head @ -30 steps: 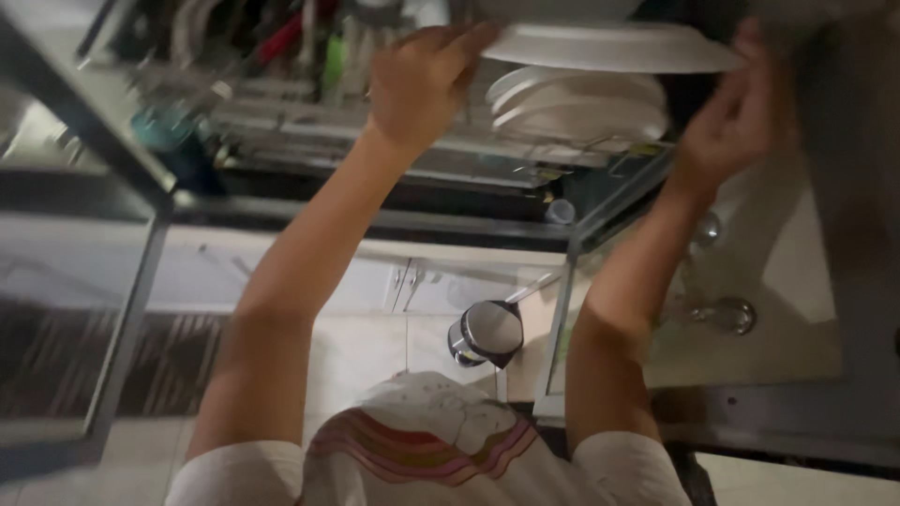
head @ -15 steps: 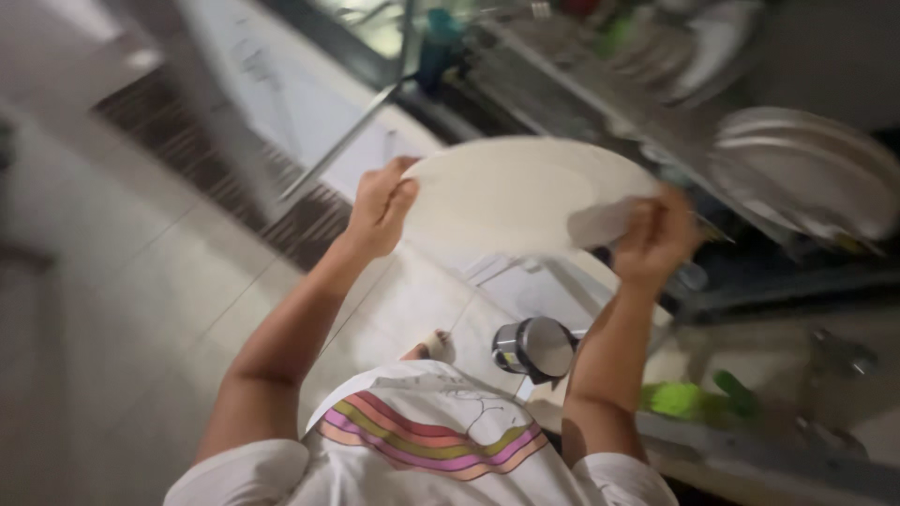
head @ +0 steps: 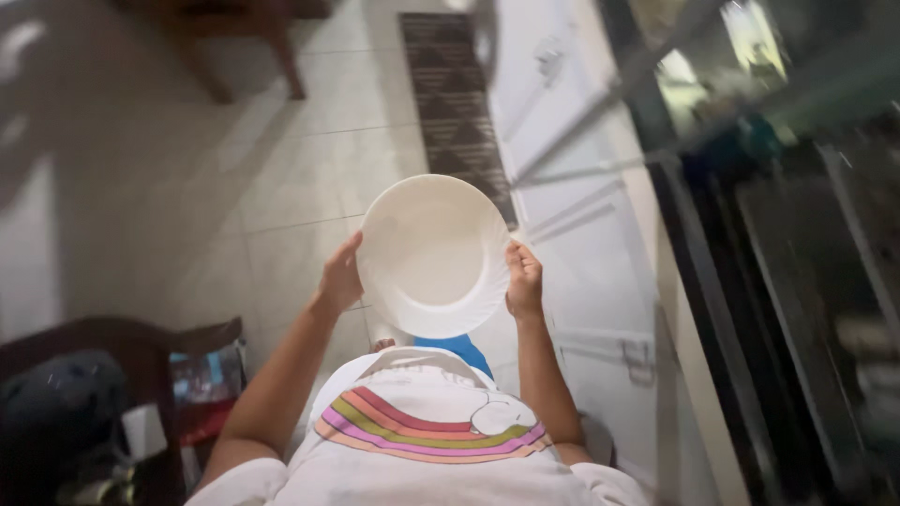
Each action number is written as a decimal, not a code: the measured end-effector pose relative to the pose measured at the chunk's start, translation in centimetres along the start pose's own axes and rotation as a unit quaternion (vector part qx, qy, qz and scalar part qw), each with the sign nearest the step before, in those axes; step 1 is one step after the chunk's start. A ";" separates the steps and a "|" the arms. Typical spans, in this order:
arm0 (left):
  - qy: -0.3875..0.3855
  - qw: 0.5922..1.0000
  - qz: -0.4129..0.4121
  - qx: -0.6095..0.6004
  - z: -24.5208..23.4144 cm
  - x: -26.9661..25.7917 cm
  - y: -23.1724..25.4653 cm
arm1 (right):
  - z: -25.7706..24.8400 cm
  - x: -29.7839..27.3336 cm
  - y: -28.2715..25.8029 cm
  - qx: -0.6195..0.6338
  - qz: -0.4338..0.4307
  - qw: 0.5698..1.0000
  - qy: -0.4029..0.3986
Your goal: The person takes plates and glasses from a dish rack and places them on placemats on a dining table.
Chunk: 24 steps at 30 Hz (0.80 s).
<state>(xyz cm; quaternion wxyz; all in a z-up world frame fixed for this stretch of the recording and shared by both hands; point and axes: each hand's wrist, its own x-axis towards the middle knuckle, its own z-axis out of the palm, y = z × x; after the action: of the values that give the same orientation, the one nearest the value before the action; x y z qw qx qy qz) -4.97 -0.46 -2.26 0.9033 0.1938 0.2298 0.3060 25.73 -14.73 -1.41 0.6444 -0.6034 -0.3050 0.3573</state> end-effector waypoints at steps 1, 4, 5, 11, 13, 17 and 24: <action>-0.033 0.999 0.013 -0.037 -0.8 -0.7 0.2 | 1.7 1.1 0.2 -0.001 0.004 1.000 -0.021; -0.031 0.994 0.073 -0.077 -2.3 -1.5 2.0 | 6.7 4.7 -0.1 0.066 0.069 0.992 -0.085; -0.002 0.992 0.098 -0.075 -2.5 -1.5 2.6 | 8.0 5.9 -0.3 0.034 0.070 0.992 -0.099; 0.026 0.980 0.175 -0.095 -4.6 0.3 9.3 | 17.1 15.0 -0.4 0.093 0.108 0.969 -0.202; 0.053 0.970 0.208 -0.111 -5.0 1.5 11.9 | 20.3 18.2 -0.8 0.103 0.121 0.960 -0.232; 0.112 0.946 0.264 -0.153 -6.1 5.1 17.3 | 26.2 24.7 -1.8 0.063 0.100 0.953 -0.280; 0.143 0.895 0.341 -0.248 -10.4 8.6 21.7 | 35.8 33.8 -1.2 -0.019 0.075 0.925 -0.373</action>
<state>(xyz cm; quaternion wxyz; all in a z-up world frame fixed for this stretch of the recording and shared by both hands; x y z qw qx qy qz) -14.57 23.26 -2.69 0.7198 -0.0160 0.1934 0.6665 15.20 33.26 1.54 0.4435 -0.4600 -0.4838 0.5981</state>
